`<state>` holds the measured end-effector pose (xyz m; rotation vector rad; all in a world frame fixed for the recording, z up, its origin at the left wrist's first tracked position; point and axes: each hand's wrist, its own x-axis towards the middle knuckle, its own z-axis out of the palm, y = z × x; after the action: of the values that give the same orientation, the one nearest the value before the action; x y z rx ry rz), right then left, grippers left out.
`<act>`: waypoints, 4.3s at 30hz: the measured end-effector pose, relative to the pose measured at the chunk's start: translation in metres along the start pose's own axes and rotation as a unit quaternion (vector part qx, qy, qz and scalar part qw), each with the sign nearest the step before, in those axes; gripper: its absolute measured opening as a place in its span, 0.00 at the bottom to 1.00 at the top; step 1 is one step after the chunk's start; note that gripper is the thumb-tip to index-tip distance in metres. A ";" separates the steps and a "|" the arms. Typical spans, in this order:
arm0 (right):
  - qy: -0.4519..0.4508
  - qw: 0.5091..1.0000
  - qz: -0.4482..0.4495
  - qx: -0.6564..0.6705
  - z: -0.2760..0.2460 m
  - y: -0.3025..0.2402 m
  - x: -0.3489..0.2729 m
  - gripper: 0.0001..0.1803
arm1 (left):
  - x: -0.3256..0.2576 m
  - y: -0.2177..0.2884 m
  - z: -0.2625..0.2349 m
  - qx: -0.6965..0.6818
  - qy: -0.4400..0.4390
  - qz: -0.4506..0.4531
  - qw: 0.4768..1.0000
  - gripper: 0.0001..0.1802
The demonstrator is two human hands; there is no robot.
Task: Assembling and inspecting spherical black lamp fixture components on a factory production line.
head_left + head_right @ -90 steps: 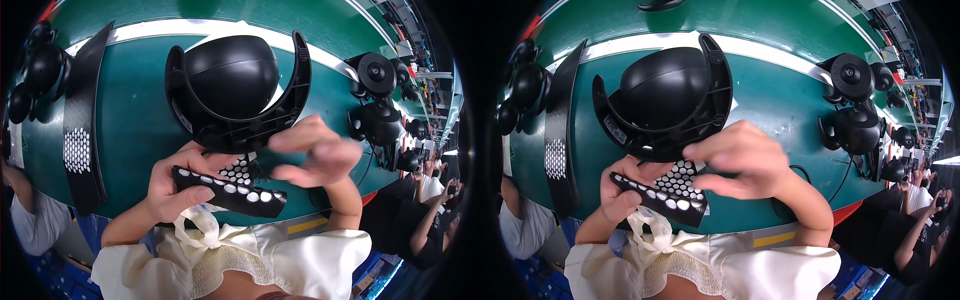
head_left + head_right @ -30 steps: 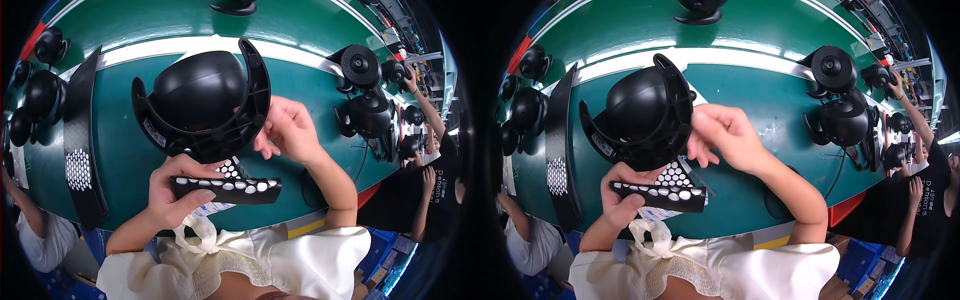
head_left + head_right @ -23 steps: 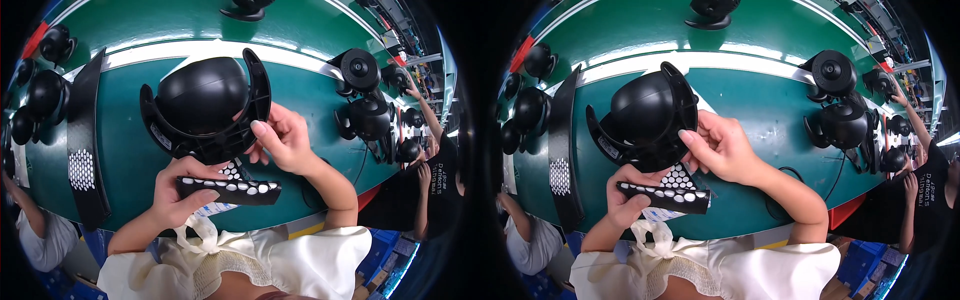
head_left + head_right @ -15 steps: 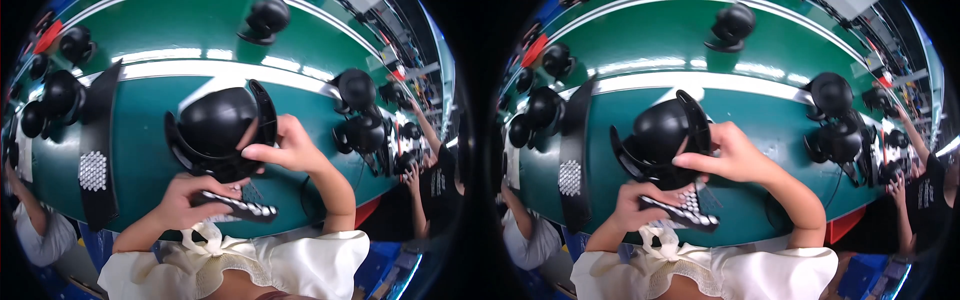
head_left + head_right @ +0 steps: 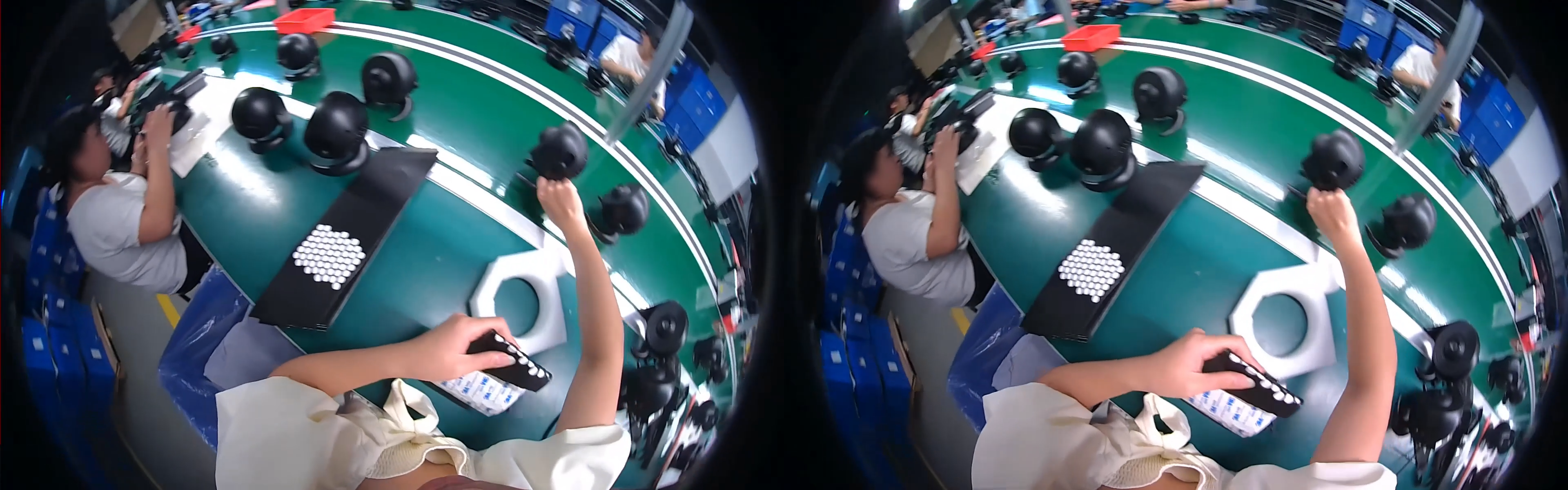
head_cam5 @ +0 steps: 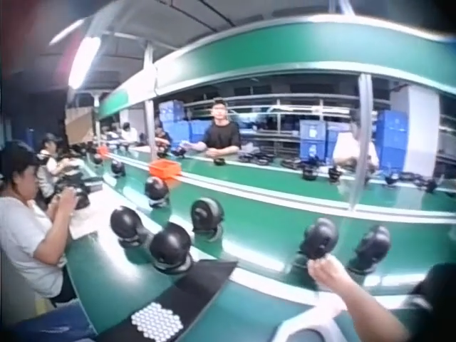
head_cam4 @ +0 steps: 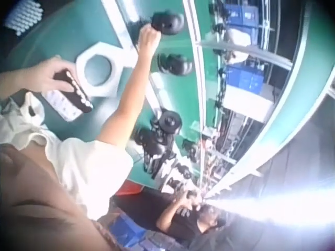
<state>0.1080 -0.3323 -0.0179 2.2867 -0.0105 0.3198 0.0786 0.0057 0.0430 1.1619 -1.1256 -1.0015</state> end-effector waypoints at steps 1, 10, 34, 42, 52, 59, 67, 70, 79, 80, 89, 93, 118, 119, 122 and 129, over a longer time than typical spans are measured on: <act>-0.018 1.000 0.008 -0.014 0.009 0.003 -0.001 0.03 | 0.003 -0.004 0.002 0.007 -0.005 0.012 1.000 0.09; -0.060 0.976 0.146 0.148 0.002 -0.005 -0.026 0.33 | 0.001 -0.003 0.004 -0.016 -0.027 -0.001 1.000 0.10; 0.124 0.087 0.425 0.893 -0.106 0.075 -0.154 0.33 | 0.002 -0.019 0.006 -0.136 0.017 0.011 0.990 0.12; -0.263 0.039 0.292 0.919 -0.153 0.003 -0.130 0.39 | -0.001 0.002 -0.002 -0.017 -0.015 -0.035 0.999 0.14; -0.206 0.600 0.443 0.634 -0.194 0.030 -0.128 0.28 | -0.004 0.001 0.010 -0.138 0.032 -0.100 0.985 0.11; -0.228 0.576 0.294 0.728 -0.229 0.020 -0.138 0.17 | -0.010 0.006 0.006 -0.139 0.149 0.007 0.979 0.13; 0.003 0.742 0.473 0.475 -0.236 -0.005 -0.152 0.17 | -0.011 0.012 0.010 -0.106 0.137 -0.035 0.984 0.17; 0.172 0.756 0.265 0.573 -0.261 -0.020 -0.136 0.23 | -0.016 0.009 0.013 0.051 0.115 -0.008 0.992 0.14; 0.069 0.692 0.137 0.705 -0.264 -0.038 -0.119 0.14 | -0.015 0.005 0.010 0.232 0.095 0.095 0.963 0.10; 0.090 0.723 0.146 0.669 -0.267 -0.037 -0.118 0.14 | -0.014 0.005 0.010 0.238 0.098 0.104 0.961 0.11; 0.182 0.821 0.116 0.528 -0.272 -0.056 -0.125 0.21 | -0.015 -0.005 0.014 0.264 0.089 0.114 0.954 0.11; 0.237 0.836 0.125 0.479 -0.265 -0.069 -0.132 0.19 | -0.013 -0.002 0.020 0.189 0.081 0.038 0.978 0.09; 0.170 0.617 0.219 0.736 -0.230 -0.019 -0.094 0.22 | -0.007 -0.038 0.017 -0.127 -0.024 0.094 0.987 0.09; 0.148 0.577 0.226 0.771 -0.226 -0.022 -0.085 0.21 | -0.007 -0.037 0.022 -0.177 -0.001 0.086 0.981 0.10; 0.137 0.585 0.191 0.776 -0.217 -0.026 -0.076 0.19 | -0.002 -0.033 0.018 -0.183 0.005 0.081 0.980 0.12; 0.163 0.576 0.186 0.779 -0.212 -0.033 -0.080 0.19 | -0.001 -0.030 0.015 -0.091 -0.002 0.106 0.990 0.10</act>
<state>-0.0134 -0.1623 0.0748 3.9235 -0.0312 1.4406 0.0626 -0.0004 0.0138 0.8764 -1.1112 -0.9214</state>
